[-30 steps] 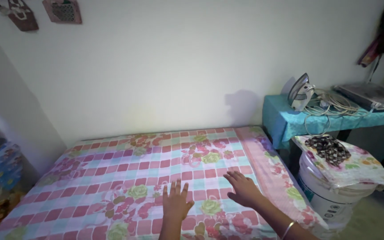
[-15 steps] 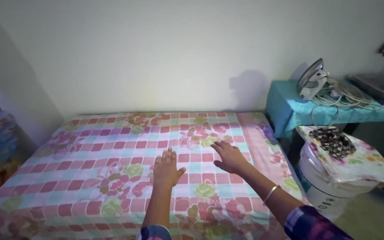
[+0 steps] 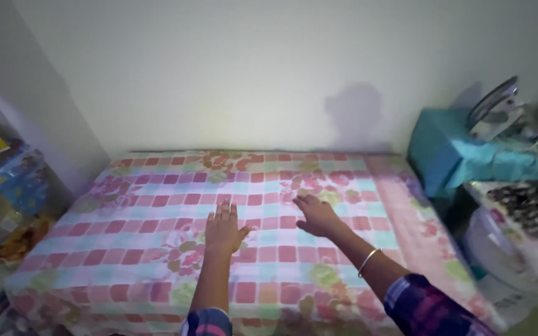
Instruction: The person is spreading and tucking in a bedsheet on a single bed.
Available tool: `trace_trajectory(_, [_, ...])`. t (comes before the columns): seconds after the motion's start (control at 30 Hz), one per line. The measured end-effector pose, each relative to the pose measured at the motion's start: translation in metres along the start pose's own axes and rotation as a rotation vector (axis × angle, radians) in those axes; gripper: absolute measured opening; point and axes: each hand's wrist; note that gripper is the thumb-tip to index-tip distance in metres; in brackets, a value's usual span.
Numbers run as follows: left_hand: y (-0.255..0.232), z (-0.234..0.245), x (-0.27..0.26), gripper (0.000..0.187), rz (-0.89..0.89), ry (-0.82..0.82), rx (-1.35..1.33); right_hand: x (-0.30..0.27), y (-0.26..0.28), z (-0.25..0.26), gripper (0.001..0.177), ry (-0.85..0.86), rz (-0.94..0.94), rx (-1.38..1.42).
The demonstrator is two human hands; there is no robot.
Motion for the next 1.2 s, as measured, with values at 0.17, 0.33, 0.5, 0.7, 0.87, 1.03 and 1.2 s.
trace_trajectory(0.17, [0.077,-0.005,0.030,0.091,-0.058,0.015,0.044,0.052,0.044,-0.022,0.073,-0.045,-0.068,0.052])
trace_trajectory(0.33, [0.136,-0.001,0.055,0.087,-0.110,0.041,0.036,0.088,0.076,-0.044,0.071,-0.065,-0.090,0.039])
trace_trajectory(0.5, [0.178,-0.015,0.078,0.088,-0.118,0.066,0.015,0.118,0.092,-0.053,0.068,-0.043,-0.088,0.046])
trace_trajectory(0.7, [0.207,-0.020,0.112,0.084,-0.104,0.083,0.033,0.164,0.094,-0.060,0.068,0.015,-0.140,-0.006])
trace_trajectory(0.87, [0.229,-0.034,0.163,0.081,-0.104,0.199,0.015,0.223,0.076,-0.074,0.068,-0.021,-0.141,0.060])
trace_trajectory(1.03, [0.243,-0.029,0.204,0.079,-0.110,0.134,0.025,0.286,0.066,-0.088,0.068,0.005,-0.167,0.033])
trace_trajectory(1.2, [0.270,-0.030,0.223,0.077,-0.089,0.170,-0.023,0.331,0.072,-0.113,0.065,0.020,-0.130,0.111])
Point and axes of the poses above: each hand's wrist, its own x-axis towards the middle knuckle, its own z-axis out of the back of the hand, y = z × x, and after that the axes turned 6 degrees about -z, right-handed
